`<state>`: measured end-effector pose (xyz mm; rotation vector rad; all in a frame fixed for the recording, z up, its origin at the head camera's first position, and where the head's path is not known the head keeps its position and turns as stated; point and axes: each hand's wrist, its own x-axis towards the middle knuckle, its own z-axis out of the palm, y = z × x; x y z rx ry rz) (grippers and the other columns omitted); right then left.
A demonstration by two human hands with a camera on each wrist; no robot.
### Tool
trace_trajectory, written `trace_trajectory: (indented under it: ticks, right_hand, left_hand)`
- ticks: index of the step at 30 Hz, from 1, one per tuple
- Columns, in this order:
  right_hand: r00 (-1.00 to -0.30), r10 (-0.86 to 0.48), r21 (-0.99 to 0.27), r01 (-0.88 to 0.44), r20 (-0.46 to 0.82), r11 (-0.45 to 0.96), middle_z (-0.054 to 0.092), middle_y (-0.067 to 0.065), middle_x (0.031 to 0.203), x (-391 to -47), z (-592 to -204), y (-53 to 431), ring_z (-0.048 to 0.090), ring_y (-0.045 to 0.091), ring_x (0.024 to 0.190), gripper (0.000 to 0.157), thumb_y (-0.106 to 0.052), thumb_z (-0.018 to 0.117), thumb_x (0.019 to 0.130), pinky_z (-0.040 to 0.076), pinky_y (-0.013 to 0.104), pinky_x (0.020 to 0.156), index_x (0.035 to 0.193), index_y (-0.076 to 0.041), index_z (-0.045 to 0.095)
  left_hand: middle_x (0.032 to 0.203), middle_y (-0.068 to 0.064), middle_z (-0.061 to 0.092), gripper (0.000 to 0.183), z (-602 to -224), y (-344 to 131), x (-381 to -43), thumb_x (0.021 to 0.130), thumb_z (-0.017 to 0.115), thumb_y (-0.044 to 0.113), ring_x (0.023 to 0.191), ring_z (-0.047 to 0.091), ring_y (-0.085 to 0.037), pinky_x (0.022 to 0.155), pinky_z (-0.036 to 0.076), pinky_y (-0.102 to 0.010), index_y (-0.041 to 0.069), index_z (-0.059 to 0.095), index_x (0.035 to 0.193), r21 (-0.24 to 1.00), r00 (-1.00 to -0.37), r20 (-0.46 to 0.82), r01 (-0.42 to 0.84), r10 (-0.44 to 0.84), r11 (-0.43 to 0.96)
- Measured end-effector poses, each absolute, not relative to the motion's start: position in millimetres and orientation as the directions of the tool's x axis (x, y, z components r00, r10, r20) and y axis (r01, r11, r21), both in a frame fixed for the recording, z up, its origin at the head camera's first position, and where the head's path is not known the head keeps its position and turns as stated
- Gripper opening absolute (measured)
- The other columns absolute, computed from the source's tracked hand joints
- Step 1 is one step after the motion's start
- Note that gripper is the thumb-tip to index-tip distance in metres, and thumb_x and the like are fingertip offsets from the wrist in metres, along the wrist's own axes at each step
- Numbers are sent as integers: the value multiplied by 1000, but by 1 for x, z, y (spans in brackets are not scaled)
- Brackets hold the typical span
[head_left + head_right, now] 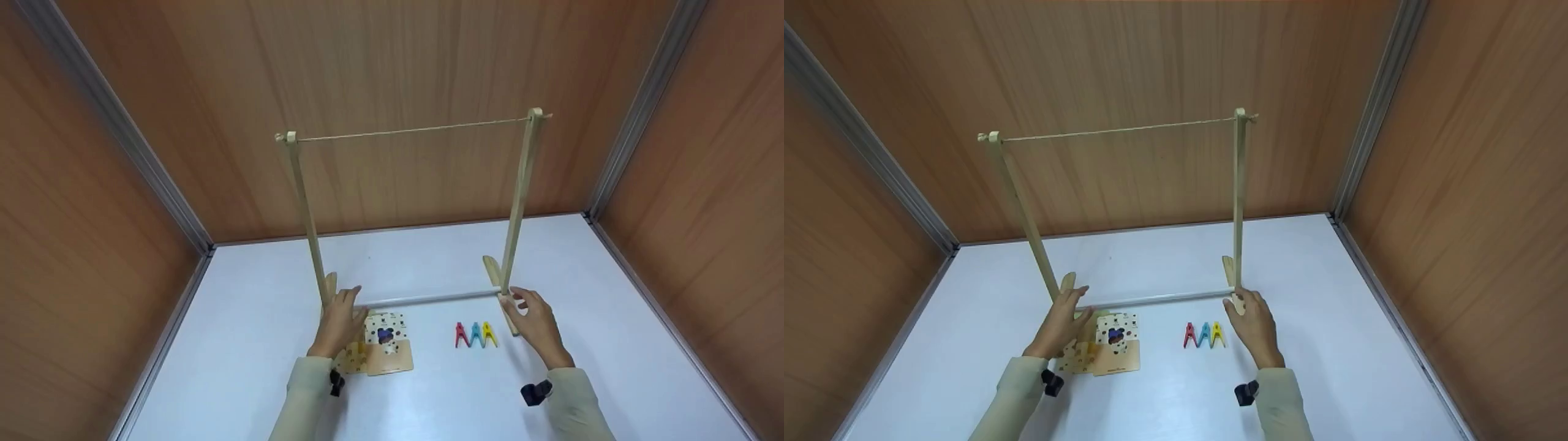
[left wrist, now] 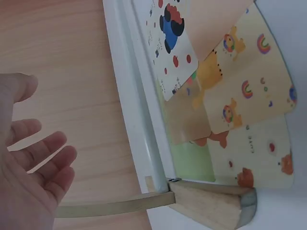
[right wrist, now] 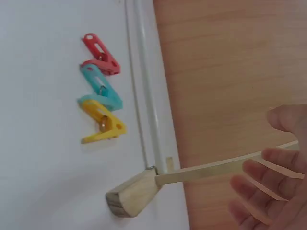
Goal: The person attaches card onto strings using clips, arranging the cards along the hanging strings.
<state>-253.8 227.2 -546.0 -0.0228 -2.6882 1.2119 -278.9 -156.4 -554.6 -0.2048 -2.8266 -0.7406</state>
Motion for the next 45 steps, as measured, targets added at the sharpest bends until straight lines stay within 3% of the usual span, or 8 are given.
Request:
trace_trajectory:
  ticks: [6,12,24,33,41,45]
  right_hand:
    - [-991,119,-803,16,69,596,66,13,103,-247,-571,226,61,24,93,38,-24,64,92,50,28,72,121,1,62]
    - [-993,115,-804,55,16,592,68,10,95,-243,-592,221,62,24,90,32,-21,67,90,51,34,76,113,1,66]
    - [-983,140,-804,178,-119,567,66,10,98,-237,-612,213,61,23,92,36,-23,65,90,52,37,79,116,1,64]
    - [-983,164,-819,156,-76,553,64,9,95,-237,-621,206,57,19,87,34,-22,67,88,48,31,77,111,3,66]
    - [-989,145,-817,109,-31,567,56,3,83,-240,-628,202,46,15,76,36,-21,71,86,39,27,69,112,3,66]
    - [-988,146,-809,129,-54,574,53,2,82,-241,-628,200,45,15,76,38,-23,71,86,37,27,67,115,1,65]
  left_hand:
    - [113,-11,60,38,-568,-155,-281,93,64,23,106,59,-26,89,51,-42,8,57,127,558,-994,79,105,73,823]
    - [112,-10,58,37,-580,-157,-284,93,63,25,101,58,-23,83,52,-39,8,58,126,627,-996,-69,-5,49,779]
    - [104,-9,57,31,-599,-165,-284,93,63,21,87,55,-20,72,49,-35,6,54,118,721,-974,-214,-101,82,685]
    - [104,-8,53,35,-606,-163,-290,91,67,22,91,51,-22,76,46,-37,7,53,119,719,-964,-258,-153,56,678]
    - [122,-16,53,49,-612,-164,-291,86,71,20,113,51,-30,102,39,-52,6,49,127,720,-969,-233,-116,81,684]
    - [132,-19,50,53,-612,-165,-292,85,72,17,121,48,-34,107,34,-55,5,48,130,747,-968,-240,-133,77,652]
